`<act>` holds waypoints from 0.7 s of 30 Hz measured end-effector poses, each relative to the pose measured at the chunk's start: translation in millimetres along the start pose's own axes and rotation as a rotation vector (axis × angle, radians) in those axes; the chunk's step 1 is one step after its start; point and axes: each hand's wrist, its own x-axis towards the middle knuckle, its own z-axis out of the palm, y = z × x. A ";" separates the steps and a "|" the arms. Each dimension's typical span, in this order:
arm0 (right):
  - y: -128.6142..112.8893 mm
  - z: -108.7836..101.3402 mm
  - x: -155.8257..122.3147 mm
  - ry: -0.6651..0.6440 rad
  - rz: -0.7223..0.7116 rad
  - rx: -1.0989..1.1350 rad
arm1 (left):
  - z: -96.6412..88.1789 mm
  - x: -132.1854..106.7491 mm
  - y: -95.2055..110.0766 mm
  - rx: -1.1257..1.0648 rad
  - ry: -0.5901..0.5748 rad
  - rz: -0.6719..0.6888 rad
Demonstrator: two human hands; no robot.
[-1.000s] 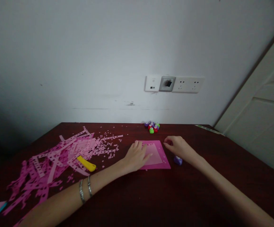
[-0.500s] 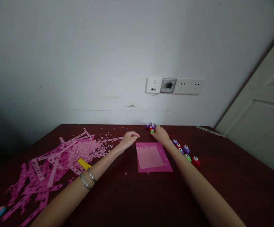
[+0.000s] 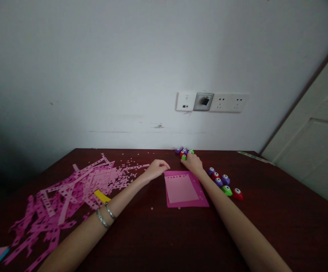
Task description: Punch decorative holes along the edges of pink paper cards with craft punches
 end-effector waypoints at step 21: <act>68.1 -26.0 -42.7 -0.171 -0.265 0.598 | 21.7 4.6 8.8 0.736 -0.205 0.099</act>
